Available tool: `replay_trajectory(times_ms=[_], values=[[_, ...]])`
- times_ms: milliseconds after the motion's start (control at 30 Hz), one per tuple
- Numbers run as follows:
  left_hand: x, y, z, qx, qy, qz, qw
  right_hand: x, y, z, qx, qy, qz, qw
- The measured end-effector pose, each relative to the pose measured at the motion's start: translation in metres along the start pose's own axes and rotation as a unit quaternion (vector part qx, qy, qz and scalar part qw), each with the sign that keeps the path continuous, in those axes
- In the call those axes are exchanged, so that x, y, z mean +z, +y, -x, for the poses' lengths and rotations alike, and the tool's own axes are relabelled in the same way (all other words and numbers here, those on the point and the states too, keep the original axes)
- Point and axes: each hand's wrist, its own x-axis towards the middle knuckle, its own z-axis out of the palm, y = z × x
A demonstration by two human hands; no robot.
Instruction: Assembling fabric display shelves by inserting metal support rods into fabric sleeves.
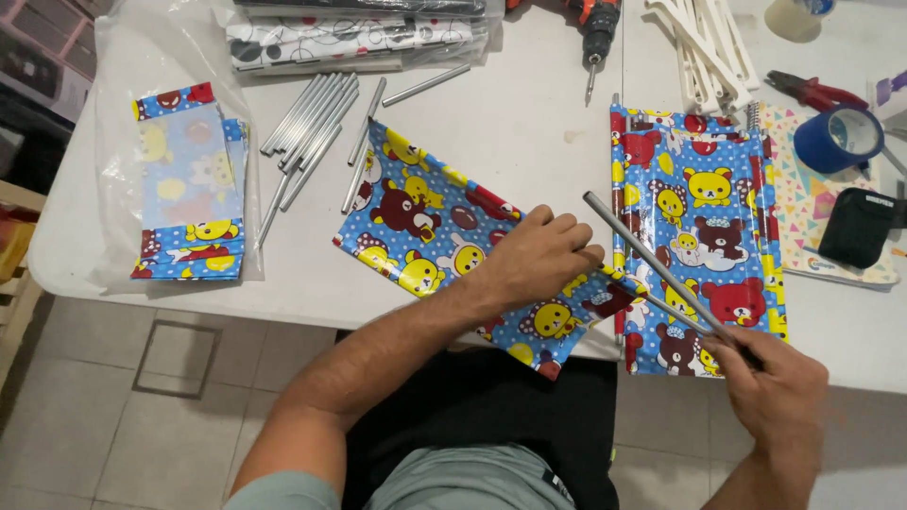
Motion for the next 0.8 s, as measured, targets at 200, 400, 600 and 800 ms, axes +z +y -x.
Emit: replay_trajectory(times_ms=[200,400,600,800], values=[[0.019,0.006,-0.009,0.031,0.054,-0.017,0.998,0.016,-0.060,-0.013,-0.026,0.012,-0.133,0.991],[0.024,0.001,-0.014,0.034,-0.029,-0.004,0.999,0.043,-0.065,-0.018,-0.057,0.017,-0.135,0.989],[0.033,-0.002,-0.013,0.039,0.059,0.039,0.997,0.061,-0.072,-0.015,-0.008,0.018,-0.212,0.977],[0.044,-0.007,-0.005,0.064,0.184,0.007,0.981,0.069,-0.078,-0.028,-0.013,0.016,-0.219,0.976]])
